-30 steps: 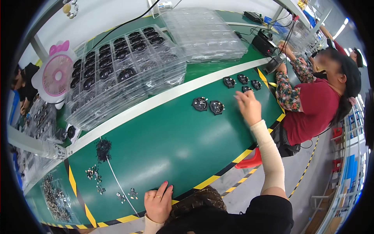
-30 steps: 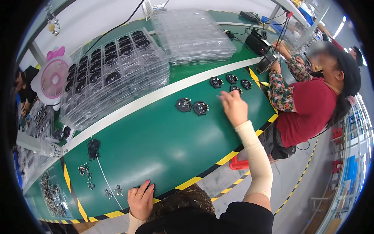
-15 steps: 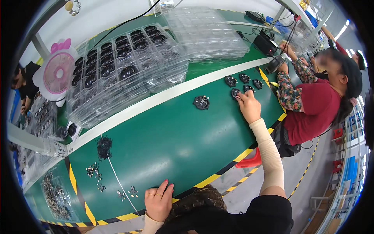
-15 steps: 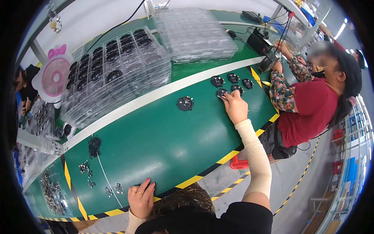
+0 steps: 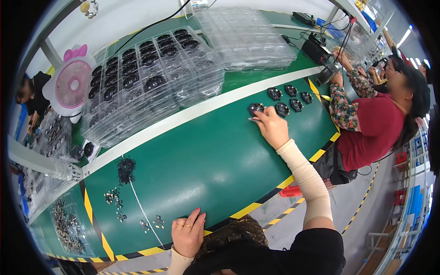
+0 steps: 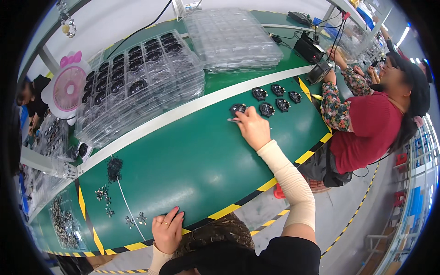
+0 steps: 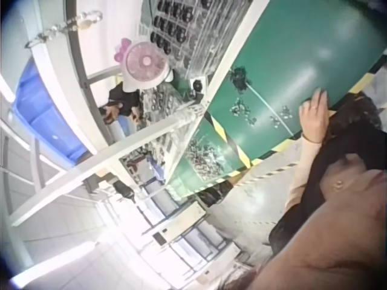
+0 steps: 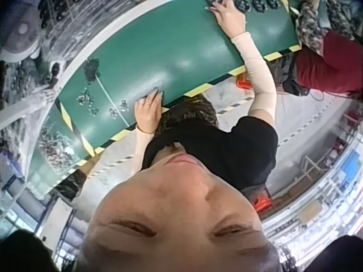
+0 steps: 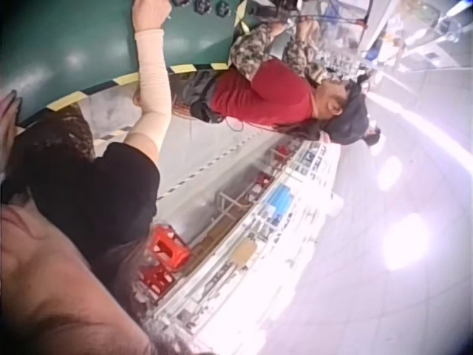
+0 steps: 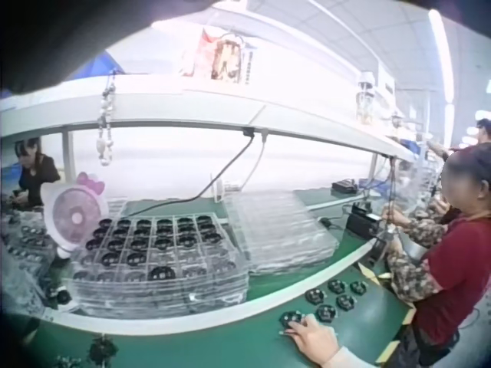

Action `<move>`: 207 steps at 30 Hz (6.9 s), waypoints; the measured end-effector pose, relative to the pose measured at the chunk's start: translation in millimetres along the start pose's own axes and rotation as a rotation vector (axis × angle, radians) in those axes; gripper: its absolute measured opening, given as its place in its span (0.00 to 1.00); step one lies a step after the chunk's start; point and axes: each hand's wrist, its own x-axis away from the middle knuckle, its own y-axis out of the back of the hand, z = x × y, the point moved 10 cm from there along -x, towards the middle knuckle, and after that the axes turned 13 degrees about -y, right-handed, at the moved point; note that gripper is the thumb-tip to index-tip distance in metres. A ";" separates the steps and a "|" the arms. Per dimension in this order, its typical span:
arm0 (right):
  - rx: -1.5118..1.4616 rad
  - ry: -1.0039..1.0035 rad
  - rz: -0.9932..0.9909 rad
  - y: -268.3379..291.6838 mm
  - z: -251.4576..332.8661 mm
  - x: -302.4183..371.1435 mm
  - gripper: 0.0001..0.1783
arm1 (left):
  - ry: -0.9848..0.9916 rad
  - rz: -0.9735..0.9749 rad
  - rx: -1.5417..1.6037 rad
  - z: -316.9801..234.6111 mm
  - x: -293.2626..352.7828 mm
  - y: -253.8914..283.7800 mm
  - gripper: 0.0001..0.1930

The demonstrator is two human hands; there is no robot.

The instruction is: Assembling and inspecting small electronic components on a production line.

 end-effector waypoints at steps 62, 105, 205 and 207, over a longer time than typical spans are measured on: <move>-1.264 0.270 0.948 -84.8 322.1 84.3 0.11 | 0.427 -0.213 -0.170 55.5 63.5 54.0 0.20; -1.018 0.818 0.872 -16.5 291.7 127.9 0.18 | 0.406 -0.069 -0.241 68.8 52.1 40.5 0.19; -1.104 0.871 0.903 -28.5 316.4 130.1 0.16 | 0.379 -0.105 -0.397 68.6 65.9 61.1 0.17; -1.105 0.865 0.896 -28.0 317.4 128.3 0.16 | 0.378 -0.100 -0.396 68.8 65.2 61.4 0.17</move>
